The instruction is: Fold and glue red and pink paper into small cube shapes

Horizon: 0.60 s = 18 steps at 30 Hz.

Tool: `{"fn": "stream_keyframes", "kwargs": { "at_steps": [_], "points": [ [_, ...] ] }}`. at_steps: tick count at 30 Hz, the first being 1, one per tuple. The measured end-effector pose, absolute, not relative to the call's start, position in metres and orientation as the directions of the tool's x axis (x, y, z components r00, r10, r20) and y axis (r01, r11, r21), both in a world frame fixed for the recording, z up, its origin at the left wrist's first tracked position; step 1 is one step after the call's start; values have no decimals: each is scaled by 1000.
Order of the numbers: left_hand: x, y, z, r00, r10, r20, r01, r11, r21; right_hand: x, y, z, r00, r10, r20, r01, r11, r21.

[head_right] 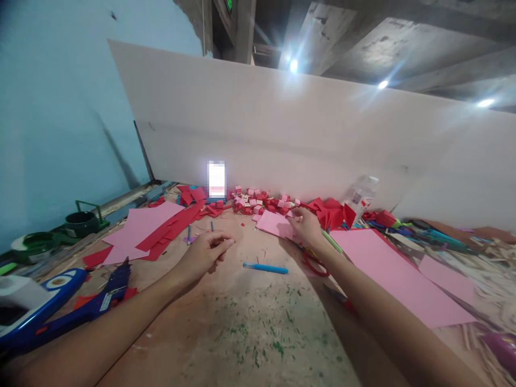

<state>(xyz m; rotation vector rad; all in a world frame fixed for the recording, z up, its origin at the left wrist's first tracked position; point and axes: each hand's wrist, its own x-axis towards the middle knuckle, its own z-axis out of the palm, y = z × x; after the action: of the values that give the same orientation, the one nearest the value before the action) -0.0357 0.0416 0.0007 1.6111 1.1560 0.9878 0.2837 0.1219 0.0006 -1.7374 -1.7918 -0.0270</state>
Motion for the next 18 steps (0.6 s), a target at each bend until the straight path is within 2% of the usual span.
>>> {"fn": "stream_keyframes", "kwargs": {
  "at_steps": [5, 9, 14, 18],
  "points": [
    [-35, 45, -3, 257, 964, 71, 227, -132, 965, 292, 175, 6, 157, 884, 441, 939, 5, -343],
    [-35, 44, -4, 256, 965, 56, 221, -115, 969, 295, 204, 7, 161, 896, 413, 959, -43, -280],
    [-34, 44, -7, 258, 966, 34, 215, -91, 972, 298, 221, 2, 118, 921, 370, 978, -43, -204],
    [-33, 43, -6, 265, 964, 26, 220, -87, 972, 317, 217, 9, 111, 913, 392, 988, -58, -145]
  ]
}}
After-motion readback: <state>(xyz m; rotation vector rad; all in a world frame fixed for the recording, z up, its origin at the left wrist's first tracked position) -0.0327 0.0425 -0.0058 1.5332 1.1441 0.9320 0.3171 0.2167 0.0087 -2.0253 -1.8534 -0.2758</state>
